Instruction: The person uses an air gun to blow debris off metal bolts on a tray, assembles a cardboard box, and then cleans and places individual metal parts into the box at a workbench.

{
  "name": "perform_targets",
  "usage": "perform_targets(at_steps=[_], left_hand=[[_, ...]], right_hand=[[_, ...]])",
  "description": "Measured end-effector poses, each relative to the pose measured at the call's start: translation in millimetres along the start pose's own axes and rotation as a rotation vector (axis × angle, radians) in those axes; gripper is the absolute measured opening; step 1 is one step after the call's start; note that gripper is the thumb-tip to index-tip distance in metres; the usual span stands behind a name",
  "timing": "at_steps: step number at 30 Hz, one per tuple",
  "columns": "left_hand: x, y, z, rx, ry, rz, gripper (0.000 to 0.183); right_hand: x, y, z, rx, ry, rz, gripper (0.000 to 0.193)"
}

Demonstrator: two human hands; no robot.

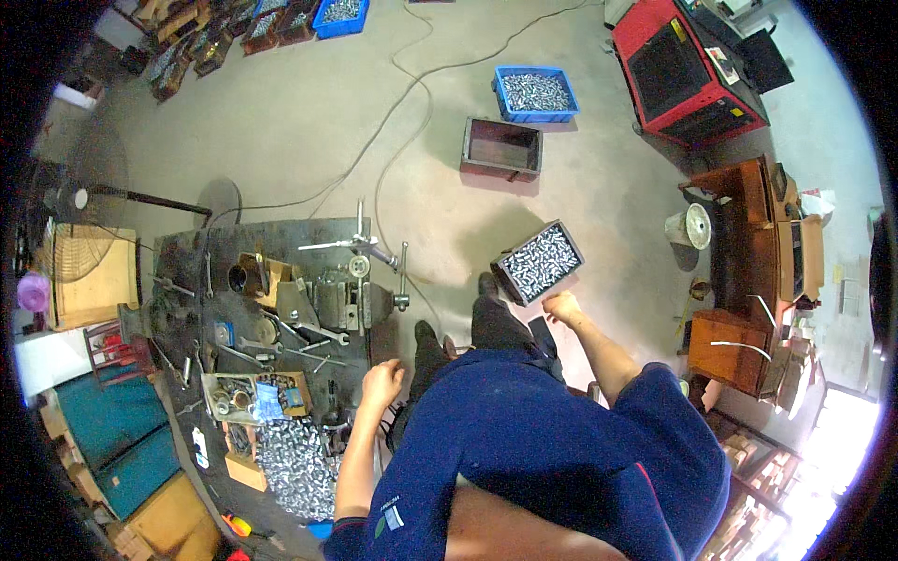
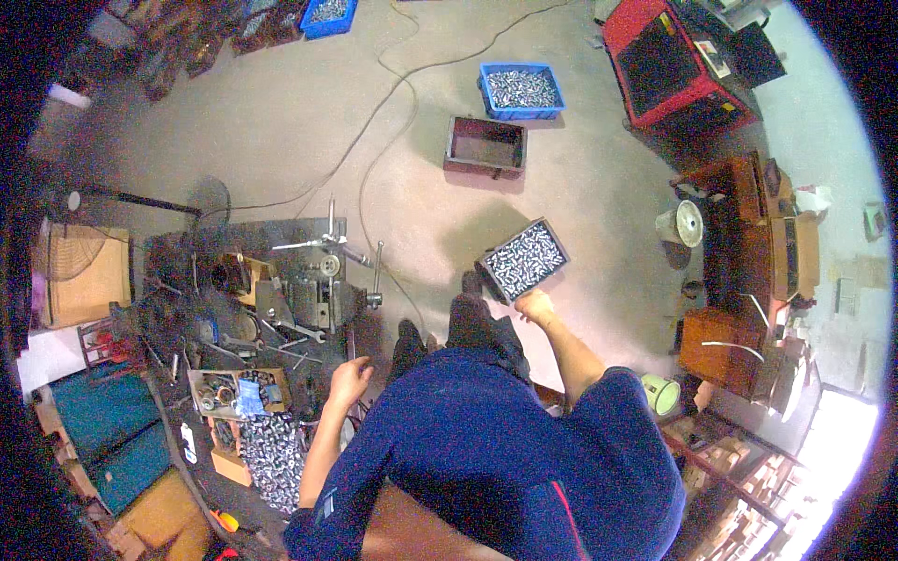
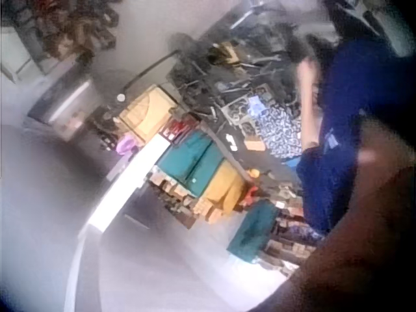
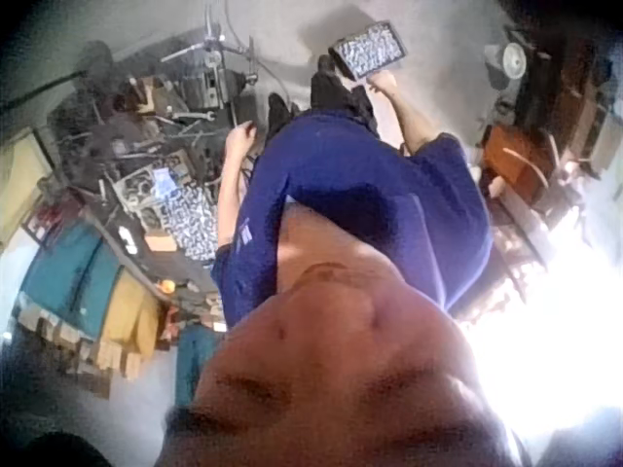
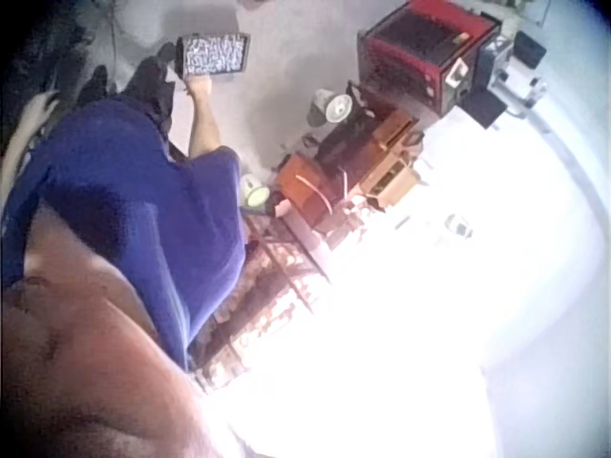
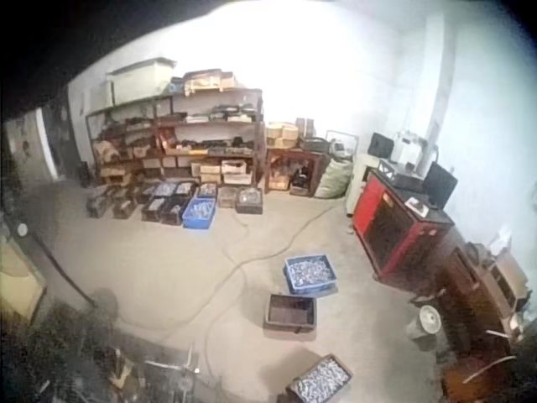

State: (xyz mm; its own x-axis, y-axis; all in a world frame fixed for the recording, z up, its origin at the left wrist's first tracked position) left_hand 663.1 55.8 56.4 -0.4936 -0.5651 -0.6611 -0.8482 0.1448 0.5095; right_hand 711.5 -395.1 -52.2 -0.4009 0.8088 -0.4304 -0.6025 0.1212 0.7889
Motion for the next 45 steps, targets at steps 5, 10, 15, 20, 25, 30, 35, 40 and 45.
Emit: perform_targets(at_steps=[5, 10, 15, 20, 25, 30, 35, 40, 45], left_hand=[[35.4, -68.7, -29.9, -0.077, 0.025, 0.064, 0.029], [55.3, -129.4, -118.2, -0.045, 0.020, 0.172, 0.029], [89.8, -184.9, -173.3, 0.136, 0.078, 0.188, 0.027], [53.2, -234.9, -283.0, 0.376, 0.165, 0.337, 0.029], [-61.9, -303.3, -286.0, 0.380, 0.703, 0.004, 0.026], [-186.2, -351.4, -205.2, 0.243, 0.737, -0.399, 0.022], [-197.3, -430.0, -101.1, -0.062, 0.620, -0.287, 0.022], [-226.1, -485.1, -65.8, -0.154, 0.676, -0.258, 0.020], [-294.8, -507.2, -32.7, -0.220, 0.621, -0.402, 0.023]], right_hand=[[-11.1, -14.3, 28.3, 0.087, -0.215, 0.099, 0.014], [-68.3, -47.2, -46.8, -1.074, 0.708, -0.259, 0.029], [-191.0, -43.4, -79.4, 0.112, -0.458, -0.179, 0.021], [-239.2, -5.4, -76.1, 0.095, -0.611, -0.275, 0.025], [-230.5, 3.4, -127.4, 0.097, -0.675, -0.348, 0.023], [-195.8, -13.1, -193.2, 0.232, -0.428, -0.380, 0.012], [-188.8, -22.8, -78.7, 0.501, -0.532, -0.318, 0.012], [-217.8, -123.0, 10.3, 0.409, -0.566, -0.253, 0.016], [-247.6, -250.2, 126.6, 0.160, -0.445, -0.200, 0.020]])
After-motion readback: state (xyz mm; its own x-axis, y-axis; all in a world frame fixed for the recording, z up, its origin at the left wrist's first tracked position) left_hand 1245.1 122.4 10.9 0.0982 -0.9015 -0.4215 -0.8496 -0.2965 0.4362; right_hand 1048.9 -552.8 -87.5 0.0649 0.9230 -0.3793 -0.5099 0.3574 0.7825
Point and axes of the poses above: each hand's wrist, its own y-axis away from the middle knuckle, its own x-axis out of the palm, z = x × y, the point moved 7 cm from there along -y, towards the middle knuckle, and after that the axes turned 4 degrees about y, right-handed, at the moved point
